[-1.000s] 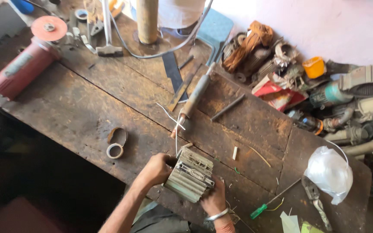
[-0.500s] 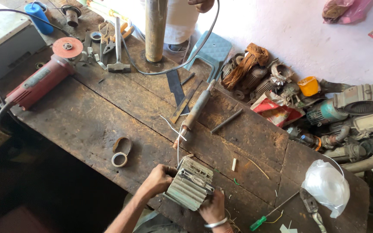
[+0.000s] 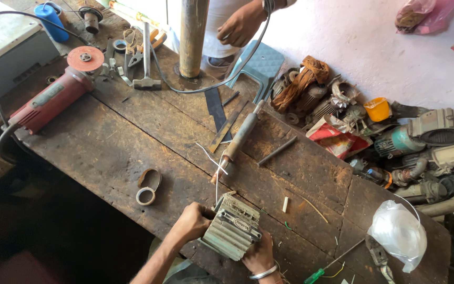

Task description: The person works on a finned electric motor housing at a cluttered workbench. They cut a small strip from a white plastic sheet with scissors, wrap tape around a small cylindrical part, and fit the part into the motor housing, pressing components together by hand.

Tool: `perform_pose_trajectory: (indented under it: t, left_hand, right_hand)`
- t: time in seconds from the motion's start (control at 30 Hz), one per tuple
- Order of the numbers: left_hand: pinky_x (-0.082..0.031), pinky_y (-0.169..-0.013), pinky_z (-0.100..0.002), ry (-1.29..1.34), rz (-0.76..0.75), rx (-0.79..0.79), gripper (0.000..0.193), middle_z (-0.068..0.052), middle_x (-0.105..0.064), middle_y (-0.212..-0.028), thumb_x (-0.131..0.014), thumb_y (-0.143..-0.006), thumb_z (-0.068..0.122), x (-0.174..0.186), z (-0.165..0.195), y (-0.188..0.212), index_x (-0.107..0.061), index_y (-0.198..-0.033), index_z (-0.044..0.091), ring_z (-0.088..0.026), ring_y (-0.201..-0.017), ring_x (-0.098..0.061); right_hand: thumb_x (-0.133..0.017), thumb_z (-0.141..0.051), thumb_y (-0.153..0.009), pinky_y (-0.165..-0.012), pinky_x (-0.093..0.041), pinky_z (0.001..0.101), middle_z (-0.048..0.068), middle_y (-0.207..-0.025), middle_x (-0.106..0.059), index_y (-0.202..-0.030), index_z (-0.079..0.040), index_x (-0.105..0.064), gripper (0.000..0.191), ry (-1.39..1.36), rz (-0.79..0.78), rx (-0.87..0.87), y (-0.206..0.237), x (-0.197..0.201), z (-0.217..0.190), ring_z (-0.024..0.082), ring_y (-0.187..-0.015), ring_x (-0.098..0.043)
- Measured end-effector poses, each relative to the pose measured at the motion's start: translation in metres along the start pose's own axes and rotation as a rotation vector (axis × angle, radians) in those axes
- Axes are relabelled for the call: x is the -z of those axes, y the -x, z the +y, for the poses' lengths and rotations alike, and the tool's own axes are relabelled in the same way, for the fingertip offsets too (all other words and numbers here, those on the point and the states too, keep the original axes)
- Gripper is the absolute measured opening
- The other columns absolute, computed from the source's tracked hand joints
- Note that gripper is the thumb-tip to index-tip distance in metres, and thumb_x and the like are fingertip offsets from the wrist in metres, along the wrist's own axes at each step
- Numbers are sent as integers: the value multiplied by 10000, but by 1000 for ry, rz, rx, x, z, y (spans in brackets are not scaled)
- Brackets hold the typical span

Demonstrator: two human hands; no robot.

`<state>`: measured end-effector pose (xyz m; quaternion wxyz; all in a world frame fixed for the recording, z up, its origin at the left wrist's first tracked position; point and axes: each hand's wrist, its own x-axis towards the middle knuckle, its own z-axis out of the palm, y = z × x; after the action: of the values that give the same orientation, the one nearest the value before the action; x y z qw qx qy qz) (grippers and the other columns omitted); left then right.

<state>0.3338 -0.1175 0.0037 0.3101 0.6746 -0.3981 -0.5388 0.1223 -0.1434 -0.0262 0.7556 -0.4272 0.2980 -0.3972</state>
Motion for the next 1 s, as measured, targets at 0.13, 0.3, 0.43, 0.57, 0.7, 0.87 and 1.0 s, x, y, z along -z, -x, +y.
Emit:
perform_pose_trajectory:
  t: [0.13, 0.3, 0.43, 0.57, 0.7, 0.87, 1.0]
  left_hand:
    - [-600, -701, -357, -68, -4, 0, 322, -147, -786, -778, -810, -760, 308, -1, 2, -3, -817, -979, 72, -157, -723, -766]
    - [-583, -681, -373, -88, -29, 10, 309, -159, -764, -737, -810, -752, 283, -4, -6, -11, -820, -970, 65, -181, -686, -746]
    - [-572, -664, -384, -84, -100, -40, 278, -175, -737, -694, -804, -783, 296, -6, -7, -19, -810, -929, 60, -185, -654, -708]
    - [-544, -647, -413, -324, -64, -247, 231, -219, -673, -736, -792, -783, 257, -3, -1, -23, -798, -869, 44, -203, -632, -655]
    - [-532, -619, -406, -266, -155, -233, 235, -221, -674, -707, -734, -849, 275, 9, -1, -15, -781, -919, 56, -207, -587, -656]
    - [-564, -626, -356, -131, -109, -364, 211, -170, -746, -779, -760, -821, 214, 8, -4, -6, -791, -966, 64, -151, -623, -683]
    - [-569, -654, -335, -67, -152, -402, 216, -96, -766, -783, -774, -844, 205, 8, -6, -5, -794, -985, 43, -99, -672, -647]
  right_hand:
    - [-665, 12, -913, -898, -638, 411, 188, -1162, -756, -1259, 71, -598, 356, 275, -64, 84, 1, 5, 4, 262, -1051, -756]
    - [-711, -14, -903, -852, -672, 374, 114, -1072, -852, -1171, -16, -731, 269, 900, -38, 202, -1, 11, 1, 209, -968, -794]
    - [-684, -20, -846, -870, -631, 392, 146, -1082, -799, -1148, 17, -657, 306, 209, 54, -72, -7, 11, 1, 227, -978, -779]
    - [-707, 7, -793, -877, -623, 417, 160, -1085, -781, -1174, 18, -658, 385, 18, 50, -102, -9, 10, 0, 238, -984, -770]
    - [-875, 34, -754, -901, -646, 399, 163, -1086, -799, -1147, 9, -753, 412, 927, -44, 75, -7, 15, -1, 206, -995, -811]
    - [-694, 108, -803, -936, -610, 469, 240, -1183, -703, -1246, 88, -595, 454, 0, 23, -16, -7, 12, 6, 303, -1075, -708]
    - [-649, -251, -768, -888, -591, 498, 261, -1088, -736, -1148, 99, -629, 517, -708, 250, -443, -14, 8, 2, 377, -1007, -711]
